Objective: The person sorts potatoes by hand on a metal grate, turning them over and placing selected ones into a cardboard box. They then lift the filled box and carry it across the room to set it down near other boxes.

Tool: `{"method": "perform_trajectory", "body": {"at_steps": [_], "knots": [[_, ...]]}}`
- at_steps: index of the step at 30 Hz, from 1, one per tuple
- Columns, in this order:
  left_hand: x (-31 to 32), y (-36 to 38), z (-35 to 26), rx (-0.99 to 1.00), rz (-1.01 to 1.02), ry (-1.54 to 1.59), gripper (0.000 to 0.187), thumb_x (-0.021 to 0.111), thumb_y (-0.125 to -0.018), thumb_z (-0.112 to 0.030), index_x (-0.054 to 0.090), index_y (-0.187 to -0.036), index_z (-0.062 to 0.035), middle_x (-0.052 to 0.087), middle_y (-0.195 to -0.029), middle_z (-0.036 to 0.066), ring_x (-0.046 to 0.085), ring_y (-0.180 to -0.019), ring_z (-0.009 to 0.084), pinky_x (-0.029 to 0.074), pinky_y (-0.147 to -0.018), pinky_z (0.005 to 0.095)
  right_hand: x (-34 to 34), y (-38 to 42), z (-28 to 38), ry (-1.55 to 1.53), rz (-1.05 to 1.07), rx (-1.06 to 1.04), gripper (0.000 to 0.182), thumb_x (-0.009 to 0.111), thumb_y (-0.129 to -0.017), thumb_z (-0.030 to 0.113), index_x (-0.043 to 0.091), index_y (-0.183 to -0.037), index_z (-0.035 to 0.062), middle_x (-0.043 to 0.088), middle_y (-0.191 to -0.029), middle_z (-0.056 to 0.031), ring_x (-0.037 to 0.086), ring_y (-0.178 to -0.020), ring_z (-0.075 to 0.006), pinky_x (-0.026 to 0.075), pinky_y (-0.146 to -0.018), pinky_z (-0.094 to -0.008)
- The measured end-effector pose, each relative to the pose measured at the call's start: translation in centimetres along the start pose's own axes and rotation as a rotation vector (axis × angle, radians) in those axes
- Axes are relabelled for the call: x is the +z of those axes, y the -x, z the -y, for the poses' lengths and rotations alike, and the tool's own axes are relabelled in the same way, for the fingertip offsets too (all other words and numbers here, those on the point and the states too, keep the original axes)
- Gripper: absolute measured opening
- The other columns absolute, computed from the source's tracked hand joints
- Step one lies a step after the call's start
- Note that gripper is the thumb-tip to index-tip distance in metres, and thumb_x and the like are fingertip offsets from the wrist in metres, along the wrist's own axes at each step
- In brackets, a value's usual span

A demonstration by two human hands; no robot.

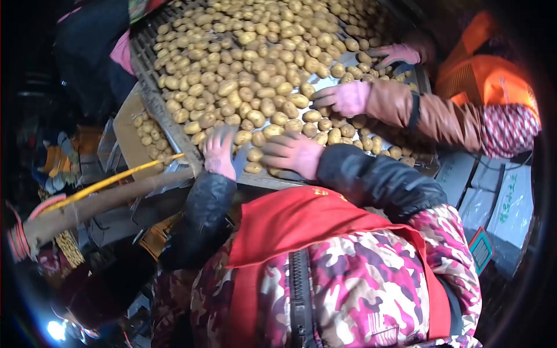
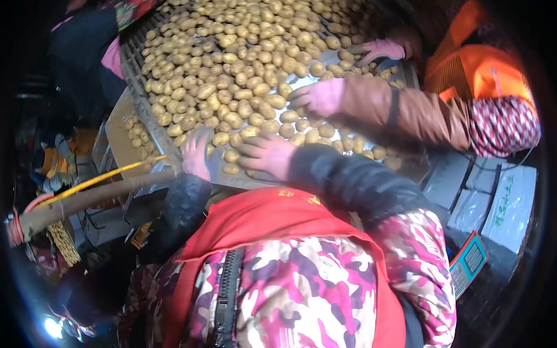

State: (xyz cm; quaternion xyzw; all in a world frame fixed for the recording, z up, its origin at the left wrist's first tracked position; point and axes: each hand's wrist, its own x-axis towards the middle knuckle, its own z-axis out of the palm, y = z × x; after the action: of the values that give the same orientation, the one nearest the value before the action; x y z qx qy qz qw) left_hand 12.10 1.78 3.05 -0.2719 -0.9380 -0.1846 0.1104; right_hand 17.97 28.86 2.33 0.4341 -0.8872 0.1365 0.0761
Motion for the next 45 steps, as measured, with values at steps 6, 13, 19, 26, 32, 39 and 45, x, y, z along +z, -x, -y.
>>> {"method": "perform_trajectory", "body": {"at_steps": [6,13,19,26,32,39,45], "knots": [[4.3,-4.3,0.8,-0.148,0.162,-0.391,0.078,0.068,-0.093,-0.050,0.037,-0.160,-0.0232,0.039,-0.160,0.016,0.029,-0.150,0.0456,0.027,-0.118,0.0629,2.3,-3.0,-5.0,-0.013,-0.041,0.158,0.053,0.063,-0.093,0.047,0.057,-0.139,0.0210,0.053,-0.150,-0.0073,0.049,-0.140,-0.0263,0.032,-0.116,-0.0578],[4.7,-5.2,2.0,-0.175,0.238,-0.410,0.081,0.061,-0.094,-0.061,0.032,-0.162,-0.0298,0.036,-0.162,0.013,0.023,-0.150,0.0498,0.024,-0.117,0.0682,-1.5,0.8,-12.5,0.283,-0.016,0.599,0.056,0.062,-0.092,0.055,0.060,-0.136,0.0212,0.051,-0.153,-0.0094,0.042,-0.146,-0.0261,0.026,-0.119,-0.0643],[5.2,-5.2,2.7,-0.152,0.145,-0.387,0.082,0.065,-0.088,-0.063,0.038,-0.158,-0.0293,0.040,-0.157,0.015,0.024,-0.149,0.0490,0.022,-0.115,0.0711,-4.0,6.4,-11.3,0.312,0.104,1.154,0.054,0.053,-0.100,0.052,0.056,-0.143,0.0199,0.051,-0.151,-0.0134,0.037,-0.147,-0.0347,0.020,-0.118,-0.0688],[7.2,-5.2,-6.4,0.011,0.413,-0.146,0.083,0.065,-0.090,-0.057,0.040,-0.157,-0.0135,0.026,-0.162,0.030,0.019,-0.152,0.0487,0.017,-0.116,0.0743,-2.7,10.2,0.4,0.059,0.076,1.050,0.064,0.060,-0.096,0.050,0.050,-0.148,0.0131,0.039,-0.157,-0.0214,0.031,-0.147,-0.0470,0.023,-0.115,-0.0733],[7.5,-17.3,-9.0,0.192,0.401,0.124,0.055,0.066,-0.092,-0.019,0.057,-0.146,-0.0208,0.057,-0.140,0.025,0.056,-0.129,0.0431,0.047,-0.110,0.0462,-2.5,8.8,1.4,-0.029,0.155,0.688,0.080,0.070,-0.085,0.054,0.050,-0.145,0.0050,0.046,-0.151,-0.0178,0.034,-0.144,-0.0448,0.025,-0.116,-0.0660],[11.0,-28.8,-2.0,0.019,0.474,-0.013,0.047,0.067,-0.095,-0.023,0.061,-0.142,-0.0261,0.060,-0.139,0.021,0.060,-0.126,0.0364,0.048,-0.110,0.0422,-2.2,8.8,-0.2,-0.062,0.052,0.616,0.069,0.072,-0.085,0.045,0.052,-0.140,0.0076,0.052,-0.143,-0.0127,0.039,-0.143,-0.0367,0.030,-0.112,-0.0648],[8.8,-28.3,-2.6,-0.113,0.394,0.199,0.044,0.073,-0.092,-0.021,0.066,-0.135,-0.0194,0.066,-0.131,0.019,0.065,-0.118,0.0322,0.052,-0.103,0.0396,-4.6,6.2,-4.6,-0.234,-0.153,0.827,0.044,0.069,-0.091,0.037,0.063,-0.126,0.0104,0.065,-0.119,-0.0143,0.058,-0.118,-0.0361,0.044,-0.098,-0.0562]]}}
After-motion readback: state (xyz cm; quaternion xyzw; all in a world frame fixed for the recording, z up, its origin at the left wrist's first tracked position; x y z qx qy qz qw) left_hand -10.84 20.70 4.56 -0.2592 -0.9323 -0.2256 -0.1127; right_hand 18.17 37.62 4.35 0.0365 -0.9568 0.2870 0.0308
